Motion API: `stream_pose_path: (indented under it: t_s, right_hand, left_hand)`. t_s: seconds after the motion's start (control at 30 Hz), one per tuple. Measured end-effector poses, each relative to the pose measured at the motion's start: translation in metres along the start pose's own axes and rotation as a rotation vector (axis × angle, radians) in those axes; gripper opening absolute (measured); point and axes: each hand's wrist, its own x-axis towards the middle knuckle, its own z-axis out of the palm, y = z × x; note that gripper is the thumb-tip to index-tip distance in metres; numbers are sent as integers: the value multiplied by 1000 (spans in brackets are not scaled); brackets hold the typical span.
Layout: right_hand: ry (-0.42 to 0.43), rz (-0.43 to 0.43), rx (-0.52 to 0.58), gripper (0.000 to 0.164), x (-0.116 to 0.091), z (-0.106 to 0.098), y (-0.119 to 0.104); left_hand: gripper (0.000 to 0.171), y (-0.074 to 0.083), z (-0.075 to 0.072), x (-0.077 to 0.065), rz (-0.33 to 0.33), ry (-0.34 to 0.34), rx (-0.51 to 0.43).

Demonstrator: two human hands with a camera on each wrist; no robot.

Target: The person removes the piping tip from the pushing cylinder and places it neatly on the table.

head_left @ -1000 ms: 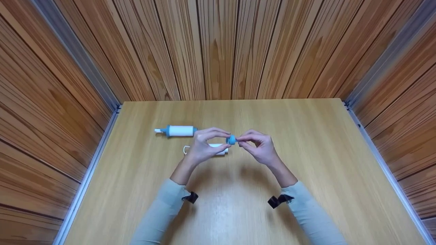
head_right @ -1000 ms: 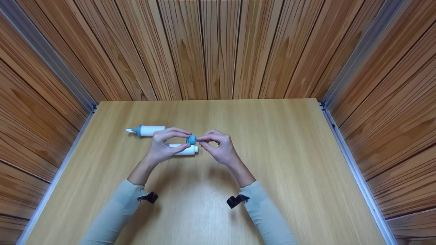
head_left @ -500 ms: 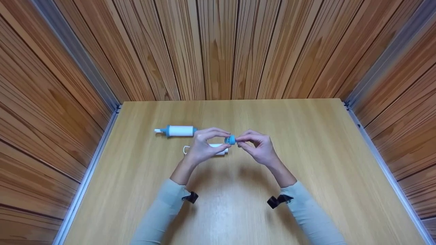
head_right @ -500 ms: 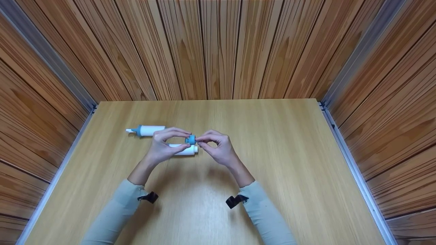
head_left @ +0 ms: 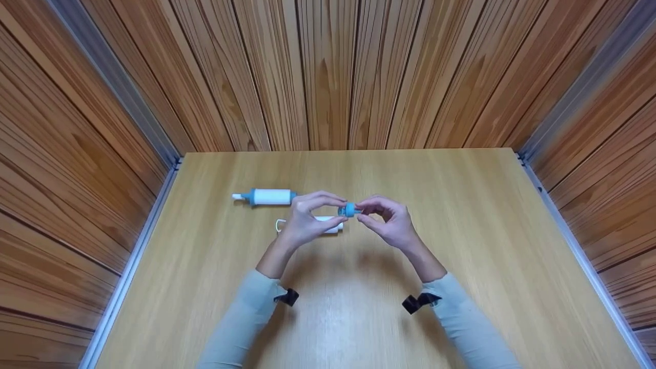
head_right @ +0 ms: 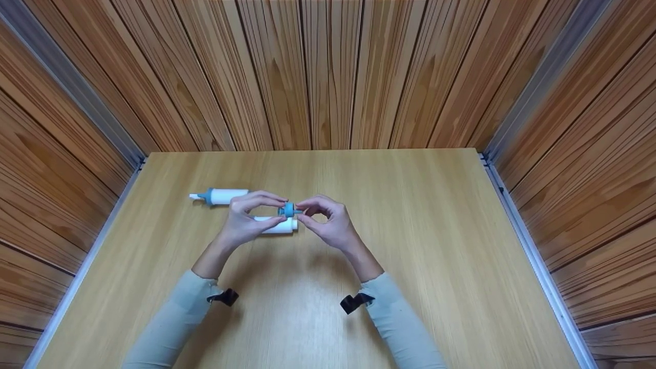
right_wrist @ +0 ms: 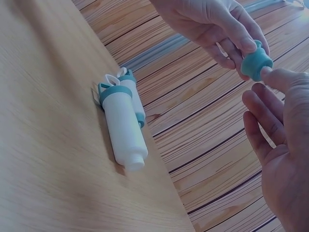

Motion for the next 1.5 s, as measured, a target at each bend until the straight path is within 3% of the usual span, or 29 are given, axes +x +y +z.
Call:
stream_pose_path:
  t_s: [0.33,0.73,1.07,1.5]
  right_hand:
    - [-3,-16,0,39,1,-3,2]
    - [1,-11,13,43,2,0,-3]
    - [-13,-35,16,40,3,4,-4]
    - [-9,-56,27,34,2,5,0]
  left_hand:
    - [27,3,-4,4,13,2,6]
    - [28,3,1,7,33,-11,15]
    - [28,4,3,7,-3,-42,23]
    - [29,1,6,5,18,-23,-27]
